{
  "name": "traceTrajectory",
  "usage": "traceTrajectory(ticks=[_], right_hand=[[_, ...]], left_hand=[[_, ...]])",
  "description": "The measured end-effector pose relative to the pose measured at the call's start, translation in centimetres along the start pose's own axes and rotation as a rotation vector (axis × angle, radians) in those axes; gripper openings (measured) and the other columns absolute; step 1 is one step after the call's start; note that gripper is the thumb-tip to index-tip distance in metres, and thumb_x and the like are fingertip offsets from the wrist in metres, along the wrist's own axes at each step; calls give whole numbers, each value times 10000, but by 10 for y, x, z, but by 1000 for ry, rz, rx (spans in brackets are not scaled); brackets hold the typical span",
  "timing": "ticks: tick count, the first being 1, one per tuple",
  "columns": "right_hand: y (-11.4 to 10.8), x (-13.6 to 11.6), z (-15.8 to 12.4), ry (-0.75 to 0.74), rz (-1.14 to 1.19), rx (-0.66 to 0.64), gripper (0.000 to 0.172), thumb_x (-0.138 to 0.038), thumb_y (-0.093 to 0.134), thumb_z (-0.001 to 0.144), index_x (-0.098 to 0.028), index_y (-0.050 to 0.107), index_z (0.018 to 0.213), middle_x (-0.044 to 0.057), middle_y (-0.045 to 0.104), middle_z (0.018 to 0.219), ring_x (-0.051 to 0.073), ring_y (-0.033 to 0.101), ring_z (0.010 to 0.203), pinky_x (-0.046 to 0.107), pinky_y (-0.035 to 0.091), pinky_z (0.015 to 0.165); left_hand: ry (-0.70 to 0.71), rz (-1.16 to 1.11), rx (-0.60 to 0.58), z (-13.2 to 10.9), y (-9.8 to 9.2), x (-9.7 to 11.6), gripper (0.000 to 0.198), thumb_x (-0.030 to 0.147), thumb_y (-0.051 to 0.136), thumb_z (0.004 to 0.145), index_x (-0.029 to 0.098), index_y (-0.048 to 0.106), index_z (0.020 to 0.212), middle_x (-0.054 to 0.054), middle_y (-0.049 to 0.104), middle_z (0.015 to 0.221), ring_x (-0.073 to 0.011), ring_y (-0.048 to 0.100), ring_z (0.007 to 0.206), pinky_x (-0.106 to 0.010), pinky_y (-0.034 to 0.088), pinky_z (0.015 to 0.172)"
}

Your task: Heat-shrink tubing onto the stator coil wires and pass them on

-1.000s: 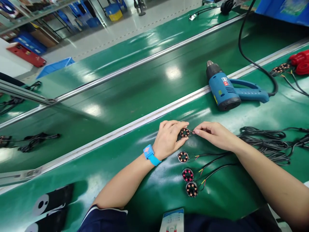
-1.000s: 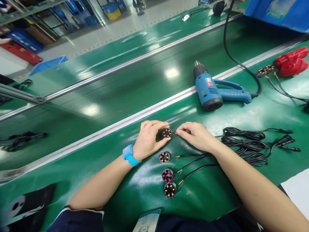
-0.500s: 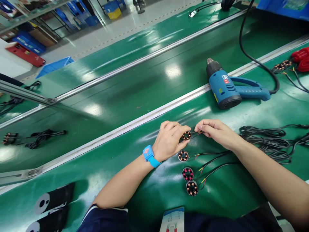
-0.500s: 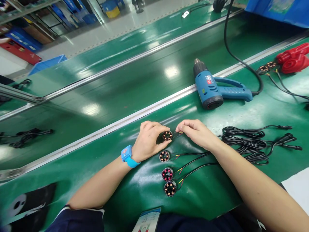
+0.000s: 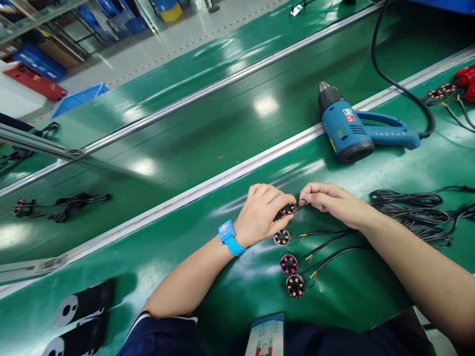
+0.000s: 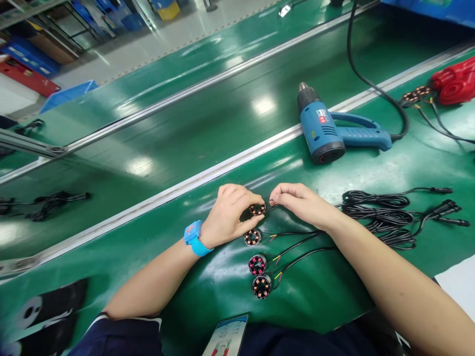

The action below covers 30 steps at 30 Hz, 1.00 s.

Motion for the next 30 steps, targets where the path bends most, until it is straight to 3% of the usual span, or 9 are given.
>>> traceTrajectory(ticks=[3,8,10,14,18,23,30], right_hand=[[1,1,1,65,95,6,301,-431,563,831,-145,655,811,24,574,740,117,395,587,255,264,534],[5,3,2,89,147,-27,237,-378,567,762,-152,631,783,42,616,755,158,538,688,250,332,561],[8,3,1,65,133,-50,251,-360,559,760,-153,638,879,46,642,812,176,581,737,261,395,614],[9,6,-2,11,6,-21,482,-359,565,814,-174,513,1257,15,660,841,209,633,828,316,471,790],[9,7,-4,-57,-169,1,443,-361,569,865,-207,483,1272,6,664,887,209,641,852,319,478,788],[8,8,-5,-91,-201,-10,398,-371,601,895,-229,480,1247,4,661,915,194,633,818,294,472,719],[8,11,-6,-79,-194,19,385,-389,639,900,-242,482,1219,4,648,887,182,601,750,275,451,653]], left_hand=[[0,-37,-17,1,4,1,187,322,589,957,217,606,1111,-34,612,958,-202,530,942,-380,342,893],[-36,-111,-105,3,10,0,207,370,591,957,265,643,1128,-35,526,925,-208,491,918,-379,342,848],[-51,-123,-150,3,11,-1,196,369,601,952,260,650,1107,-37,516,937,-210,479,926,-380,341,842],[-80,-85,-240,1,11,-6,199,384,616,946,265,641,1103,-33,516,948,-218,474,939,-379,339,833],[-97,-102,-320,-3,12,-13,267,403,647,929,252,588,1142,-33,562,1005,-227,504,988,-380,352,875],[-137,-208,-305,-6,5,-20,345,418,698,895,217,507,1100,-28,619,1076,-223,558,1033,-381,350,943],[-131,-245,-265,-5,4,-22,396,382,751,855,215,472,1081,-1,630,1019,-198,606,989,-359,336,944]])
Point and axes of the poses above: each hand's wrist, its own z-axis towards the middle knuckle, its own y-axis out of the palm, x = y × z, the point moved 6 cm from there along z, towards the middle knuckle
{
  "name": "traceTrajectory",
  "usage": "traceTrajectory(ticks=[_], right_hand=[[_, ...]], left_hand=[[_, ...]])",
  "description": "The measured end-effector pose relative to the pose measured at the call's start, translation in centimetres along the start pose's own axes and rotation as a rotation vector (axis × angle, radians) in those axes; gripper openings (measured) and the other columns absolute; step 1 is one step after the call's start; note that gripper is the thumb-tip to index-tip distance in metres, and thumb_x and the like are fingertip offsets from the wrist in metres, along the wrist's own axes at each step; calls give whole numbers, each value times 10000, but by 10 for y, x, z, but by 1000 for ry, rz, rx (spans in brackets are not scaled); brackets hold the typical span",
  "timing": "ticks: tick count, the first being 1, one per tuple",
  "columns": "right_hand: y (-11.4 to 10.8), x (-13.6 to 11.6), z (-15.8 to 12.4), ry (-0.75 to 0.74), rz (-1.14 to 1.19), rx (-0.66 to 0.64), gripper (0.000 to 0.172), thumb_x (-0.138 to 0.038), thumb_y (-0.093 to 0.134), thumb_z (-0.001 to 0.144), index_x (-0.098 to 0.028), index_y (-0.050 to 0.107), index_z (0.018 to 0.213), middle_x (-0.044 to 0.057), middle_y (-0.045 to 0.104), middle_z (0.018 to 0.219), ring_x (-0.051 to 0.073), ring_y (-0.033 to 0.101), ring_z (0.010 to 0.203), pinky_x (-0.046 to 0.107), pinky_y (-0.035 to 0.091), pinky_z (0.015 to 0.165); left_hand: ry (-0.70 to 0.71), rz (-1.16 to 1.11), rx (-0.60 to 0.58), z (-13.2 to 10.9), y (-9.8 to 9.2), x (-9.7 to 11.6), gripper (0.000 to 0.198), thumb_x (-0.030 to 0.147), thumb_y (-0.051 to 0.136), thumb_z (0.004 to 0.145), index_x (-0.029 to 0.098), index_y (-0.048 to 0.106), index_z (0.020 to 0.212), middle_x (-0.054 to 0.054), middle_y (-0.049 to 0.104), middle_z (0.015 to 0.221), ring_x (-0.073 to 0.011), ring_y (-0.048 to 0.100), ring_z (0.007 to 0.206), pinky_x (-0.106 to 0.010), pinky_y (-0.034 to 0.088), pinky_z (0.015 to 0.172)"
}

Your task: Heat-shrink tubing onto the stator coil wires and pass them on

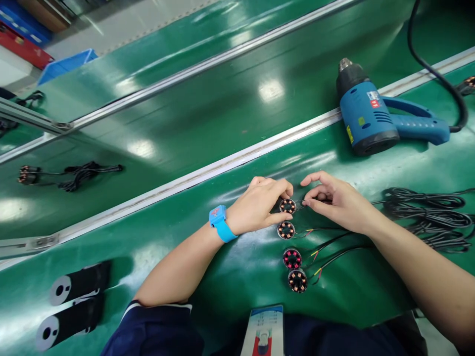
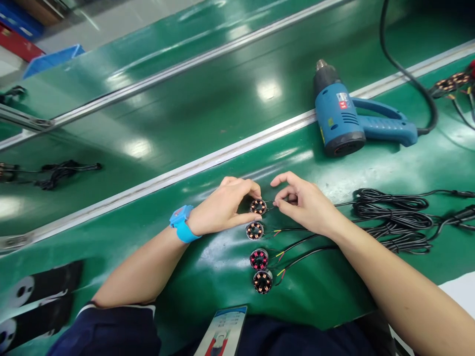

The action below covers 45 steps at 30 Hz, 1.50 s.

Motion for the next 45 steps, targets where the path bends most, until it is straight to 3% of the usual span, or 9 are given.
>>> traceTrajectory(ticks=[14,20,25,31,36,37,39,41,45], right_hand=[[-7,-7,-2,-42,-48,45,358,-487,619,993,-238,517,1228,34,672,977,225,650,916,304,493,748],[-20,-11,-3,-104,-24,121,284,-497,553,1044,-223,591,1110,48,650,1073,233,618,1055,318,491,887],[-30,-16,-5,-120,-49,202,250,-471,582,1032,-230,625,1085,44,649,1074,233,619,1026,319,483,887],[-54,-58,-39,-152,-266,350,250,-479,605,996,-253,674,1077,25,654,1063,232,620,966,329,468,834],[-95,-48,-89,19,-669,524,494,-709,580,920,-307,663,1194,25,675,978,166,550,553,357,419,608],[-101,-40,-96,42,-749,512,584,-778,533,906,-302,642,1226,43,674,996,190,572,580,376,432,633],[-109,-22,-107,22,-881,470,715,-855,423,900,-278,581,1289,90,645,1137,295,642,857,435,451,793],[-111,-7,-117,-28,-973,425,763,-874,344,912,-278,505,1359,114,559,1315,362,539,1174,499,377,975],[-108,16,-134,-60,-1081,298,903,-962,306,845,-328,371,1485,118,393,1483,352,324,1382,538,179,1124]], left_hand=[[17,44,-32,-1,-2,2,317,492,655,916,220,540,1032,-1,647,971,-202,590,947,-354,334,901],[6,115,109,2,-3,8,224,436,649,939,221,624,997,-11,657,1029,-194,567,1018,-349,335,909],[-24,178,168,-3,-22,14,233,443,645,940,212,644,974,-31,656,1050,-206,564,1035,-369,341,925],[-6,244,16,-17,-32,26,238,455,594,962,241,686,1011,-43,609,991,-210,527,939,-371,349,852],[-27,317,-116,-17,-13,23,320,477,629,930,250,669,1151,-78,563,1138,-239,519,993,-374,360,826],[-35,323,-139,-16,-10,22,318,472,635,927,247,670,1148,-80,559,1148,-242,520,999,-374,363,826],[-40,311,-173,-15,-7,22,290,466,635,929,240,683,1106,-76,559,1138,-240,525,1003,-369,372,829],[-26,286,-197,-17,-6,24,273,477,630,929,236,700,1039,-69,564,1117,-236,535,1005,-366,383,835],[-9,273,-201,-22,-14,30,312,520,619,922,240,702,1033,-69,582,1161,-247,562,1047,-394,411,891]])
Point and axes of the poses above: each hand's wrist, its own z-axis towards the middle knuckle, its own y-axis out of the palm, x = y × z, the point moved 6 cm from there along z, towards the middle knuckle
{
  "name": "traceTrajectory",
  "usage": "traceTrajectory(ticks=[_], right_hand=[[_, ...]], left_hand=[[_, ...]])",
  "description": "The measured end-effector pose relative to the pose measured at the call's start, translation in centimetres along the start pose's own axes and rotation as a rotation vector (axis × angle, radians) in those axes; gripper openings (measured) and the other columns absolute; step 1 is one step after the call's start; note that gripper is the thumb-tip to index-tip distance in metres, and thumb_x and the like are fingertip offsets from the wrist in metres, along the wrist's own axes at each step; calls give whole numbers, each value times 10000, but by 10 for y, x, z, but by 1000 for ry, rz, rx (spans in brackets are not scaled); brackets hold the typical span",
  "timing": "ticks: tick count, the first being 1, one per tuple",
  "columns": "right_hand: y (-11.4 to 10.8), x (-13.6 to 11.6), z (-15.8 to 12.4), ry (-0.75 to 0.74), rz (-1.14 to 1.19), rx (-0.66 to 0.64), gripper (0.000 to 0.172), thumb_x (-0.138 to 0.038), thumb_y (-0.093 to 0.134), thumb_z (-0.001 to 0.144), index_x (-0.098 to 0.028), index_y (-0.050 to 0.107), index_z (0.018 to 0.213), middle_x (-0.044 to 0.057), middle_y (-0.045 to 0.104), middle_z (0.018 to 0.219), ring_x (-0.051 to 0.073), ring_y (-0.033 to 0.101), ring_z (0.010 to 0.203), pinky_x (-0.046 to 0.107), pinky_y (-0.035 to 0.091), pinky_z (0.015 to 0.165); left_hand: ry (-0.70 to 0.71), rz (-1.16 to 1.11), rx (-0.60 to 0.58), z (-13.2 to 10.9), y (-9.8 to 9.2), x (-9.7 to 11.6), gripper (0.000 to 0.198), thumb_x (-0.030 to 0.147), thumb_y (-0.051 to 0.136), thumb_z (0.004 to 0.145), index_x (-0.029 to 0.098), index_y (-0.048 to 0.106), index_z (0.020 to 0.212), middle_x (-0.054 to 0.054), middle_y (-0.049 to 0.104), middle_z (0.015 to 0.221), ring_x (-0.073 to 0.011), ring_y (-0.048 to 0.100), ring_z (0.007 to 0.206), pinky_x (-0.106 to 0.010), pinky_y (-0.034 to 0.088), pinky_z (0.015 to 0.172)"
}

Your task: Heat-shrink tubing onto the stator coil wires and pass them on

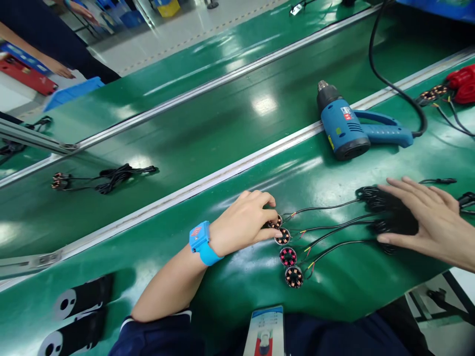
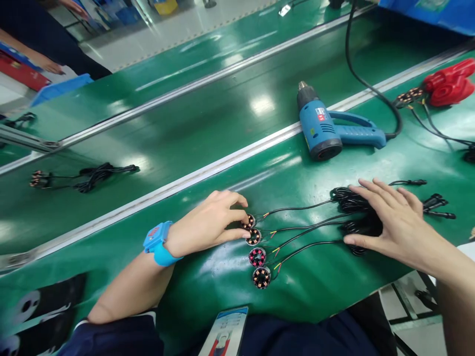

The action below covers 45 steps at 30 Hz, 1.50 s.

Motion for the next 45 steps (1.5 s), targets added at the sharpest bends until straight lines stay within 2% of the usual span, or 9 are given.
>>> traceTrajectory(ticks=[7,13,20,24,28,31,37,41,45], right_hand=[[10,17,-10,-58,-18,-102,1063,-1040,304,736,-384,198,1566,79,243,1566,374,237,1418,609,281,1038],[10,18,-16,-114,-80,-55,1057,-1029,226,760,-359,174,1576,69,249,1564,388,256,1407,623,300,1026],[6,20,-26,-194,-91,21,960,-966,300,826,-362,231,1568,54,393,1487,381,419,1301,574,318,1006],[11,28,-33,-198,-96,70,966,-957,340,819,-364,239,1575,42,403,1485,371,439,1283,569,341,970],[22,49,-34,-239,-16,53,1055,-972,455,753,-340,263,1576,56,368,1508,352,404,1322,550,366,962],[21,58,-29,-247,18,50,1024,-959,456,781,-332,283,1571,74,385,1496,353,417,1309,541,369,947],[6,32,-31,-246,-32,-1,692,-712,470,972,-339,324,1536,106,524,1264,338,529,1099,538,373,960],[2,20,-47,-155,-5,-44,778,-334,631,807,-271,337,1525,103,486,1182,277,551,971,406,491,838],[-9,28,-62,-67,23,-42,782,-240,623,704,-254,417,1459,76,485,1084,233,559,873,352,506,806]], left_hand=[[-65,184,242,-18,-15,28,898,710,529,873,127,297,1516,-206,338,1547,-373,234,1473,-534,243,1176],[-41,254,228,-31,48,68,1344,949,444,684,20,28,1562,-299,118,1595,-463,16,1494,-649,112,1176],[-200,291,279,-50,83,75,1214,864,432,802,-20,66,1550,-296,125,1595,-431,34,1503,-605,122,1187],[-169,211,493,-70,67,81,1152,863,217,849,-24,-1,1550,-259,3,1621,-395,12,1512,-543,19,1227],[-385,168,701,-88,35,60,1098,843,197,868,41,-103,1555,-194,-120,1630,-364,-108,1508,-517,-64,1226],[-432,172,641,-80,34,57,1140,867,190,841,25,-105,1551,-232,-106,1621,-392,-100,1503,-563,-34,1216],[-208,375,341,-42,83,82,1160,824,492,811,26,115,1564,-256,154,1605,-420,117,1500,-562,178,1196],[-124,353,296,-30,88,72,1027,624,579,880,47,84,1570,-244,125,1613,-393,182,1493,-513,369,1127],[-34,290,256,-7,82,64,1018,579,596,890,68,43,1574,-246,84,1617,-379,175,1495,-506,396,1129]])
Point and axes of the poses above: each hand's wrist, its own z-axis towards the middle knuckle, its own y-axis out of the palm, x = y × z, the point moved 6 cm from there along z, towards the middle knuckle
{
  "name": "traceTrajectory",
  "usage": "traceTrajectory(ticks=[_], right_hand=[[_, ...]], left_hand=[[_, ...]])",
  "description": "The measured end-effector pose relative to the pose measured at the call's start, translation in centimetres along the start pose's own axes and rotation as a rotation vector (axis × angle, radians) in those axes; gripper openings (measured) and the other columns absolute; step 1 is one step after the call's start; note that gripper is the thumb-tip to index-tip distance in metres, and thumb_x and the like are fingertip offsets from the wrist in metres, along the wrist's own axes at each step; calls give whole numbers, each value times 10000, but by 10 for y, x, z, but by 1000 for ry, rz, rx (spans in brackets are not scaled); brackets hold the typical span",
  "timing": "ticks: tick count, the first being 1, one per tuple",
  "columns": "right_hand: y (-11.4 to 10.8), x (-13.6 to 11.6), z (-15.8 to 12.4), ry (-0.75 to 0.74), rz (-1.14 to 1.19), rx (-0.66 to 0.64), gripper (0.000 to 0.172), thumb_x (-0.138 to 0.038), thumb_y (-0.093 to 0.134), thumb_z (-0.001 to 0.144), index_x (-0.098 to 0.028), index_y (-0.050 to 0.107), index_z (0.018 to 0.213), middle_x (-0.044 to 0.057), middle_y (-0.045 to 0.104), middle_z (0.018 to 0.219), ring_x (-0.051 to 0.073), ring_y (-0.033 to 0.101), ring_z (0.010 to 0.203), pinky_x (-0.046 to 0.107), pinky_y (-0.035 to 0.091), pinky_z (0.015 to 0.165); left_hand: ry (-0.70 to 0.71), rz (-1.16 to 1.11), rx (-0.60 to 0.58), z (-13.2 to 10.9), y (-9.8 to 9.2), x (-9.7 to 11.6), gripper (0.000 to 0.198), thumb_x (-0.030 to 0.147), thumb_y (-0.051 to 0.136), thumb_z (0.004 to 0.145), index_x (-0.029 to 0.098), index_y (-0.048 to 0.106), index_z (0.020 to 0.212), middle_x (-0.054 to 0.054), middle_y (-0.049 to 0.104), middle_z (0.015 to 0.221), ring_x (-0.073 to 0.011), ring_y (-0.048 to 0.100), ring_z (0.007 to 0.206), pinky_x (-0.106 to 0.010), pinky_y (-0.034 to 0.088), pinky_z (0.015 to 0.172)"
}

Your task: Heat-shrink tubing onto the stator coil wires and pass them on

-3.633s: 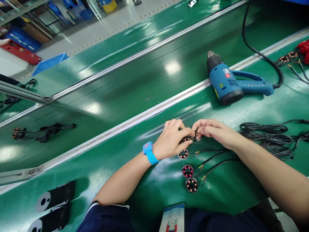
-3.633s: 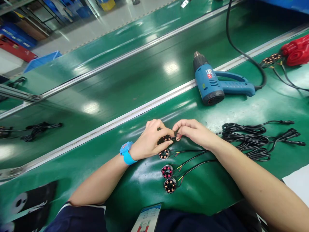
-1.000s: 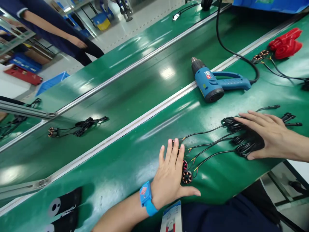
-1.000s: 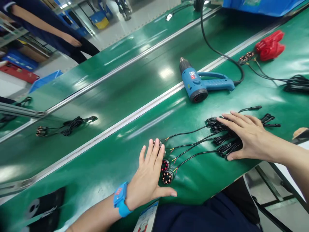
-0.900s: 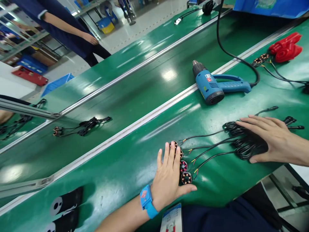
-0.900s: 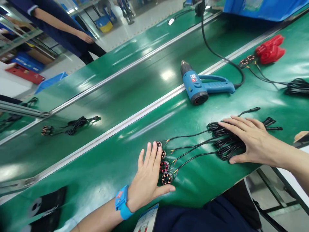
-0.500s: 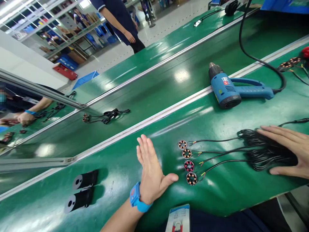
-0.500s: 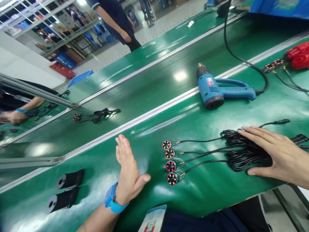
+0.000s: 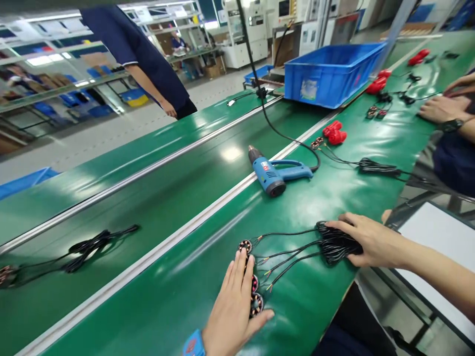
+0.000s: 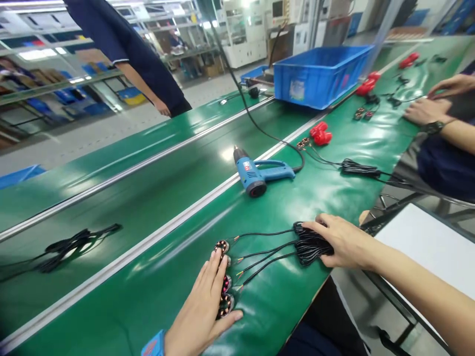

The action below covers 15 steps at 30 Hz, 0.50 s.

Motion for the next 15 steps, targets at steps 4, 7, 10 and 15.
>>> traceTrajectory(ticks=[4,7,10,15], right_hand=[[-17,40,-12,76,-4,35,732,-282,591,727,-267,446,1444,79,492,1111,230,569,878,330,510,770],[-28,87,-17,145,-5,61,702,-347,574,761,-259,448,1446,85,503,1140,238,579,911,354,521,807],[-41,140,-21,239,-90,81,695,-405,580,755,-235,487,1422,86,527,1106,245,588,919,359,533,805],[-63,184,-23,388,-286,185,736,-536,611,762,-146,542,1383,188,547,1179,389,544,1033,539,469,885]], left_hand=[[71,-60,-35,54,14,6,1048,633,607,871,88,56,1577,-241,89,1616,-368,134,1502,-529,338,1174],[115,-65,-36,107,21,21,1081,703,615,831,49,156,1558,-261,115,1604,-371,113,1504,-548,302,1191],[149,-51,31,152,11,35,1112,789,583,788,60,224,1548,-254,146,1601,-396,115,1501,-604,262,1188],[-4,-37,258,207,-32,18,877,696,585,857,208,324,1536,-159,169,1628,-397,105,1509,-635,171,1198]])
Point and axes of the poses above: each hand's wrist, its own z-axis towards the middle knuckle, its own y-axis out of the palm, x = y × z, the point moved 6 cm from there along z, towards the middle knuckle
